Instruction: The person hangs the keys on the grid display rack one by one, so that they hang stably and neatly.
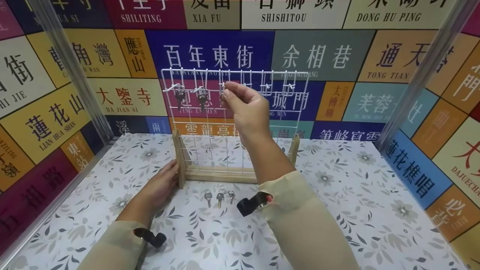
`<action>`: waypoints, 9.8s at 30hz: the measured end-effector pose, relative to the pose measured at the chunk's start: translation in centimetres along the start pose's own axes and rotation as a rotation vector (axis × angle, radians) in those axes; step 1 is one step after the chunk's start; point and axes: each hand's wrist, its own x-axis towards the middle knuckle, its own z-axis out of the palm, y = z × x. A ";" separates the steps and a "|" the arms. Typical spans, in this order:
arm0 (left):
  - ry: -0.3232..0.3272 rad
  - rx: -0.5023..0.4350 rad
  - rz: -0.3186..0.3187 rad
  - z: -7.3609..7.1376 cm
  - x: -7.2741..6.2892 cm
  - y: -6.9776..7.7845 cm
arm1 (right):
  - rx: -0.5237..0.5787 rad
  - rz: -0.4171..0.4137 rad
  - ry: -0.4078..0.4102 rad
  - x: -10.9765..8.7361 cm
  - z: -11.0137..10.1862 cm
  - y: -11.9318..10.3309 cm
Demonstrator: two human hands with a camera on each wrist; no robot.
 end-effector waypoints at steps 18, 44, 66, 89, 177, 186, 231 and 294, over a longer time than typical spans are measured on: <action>-0.037 -0.055 0.055 -0.1 0.1 -0.4 | -0.033 -0.046 0.060 0.5 0.5 1.0; -0.027 -0.015 0.018 0.0 0.1 -0.4 | -0.131 0.083 -0.111 -1.5 -4.9 5.9; -0.032 -0.018 0.016 -0.1 0.2 -0.2 | -0.387 0.382 -0.227 -4.6 -10.9 16.1; -0.035 -0.008 0.031 -0.1 0.1 0.0 | -0.762 0.426 -0.468 -5.1 -14.0 20.0; -0.022 -0.006 -0.015 -0.1 0.1 -0.1 | -0.028 0.147 -0.007 1.0 -5.6 -1.8; -0.021 0.001 -0.013 -0.2 -0.1 -0.2 | -0.011 0.144 0.001 1.4 -5.1 -1.6; -0.012 0.012 0.003 -0.1 0.0 0.0 | -0.244 0.345 -0.102 -4.8 -7.8 16.1; -0.032 -0.014 -0.006 -0.2 0.2 -0.1 | -0.490 0.382 -0.246 -3.8 -11.0 14.3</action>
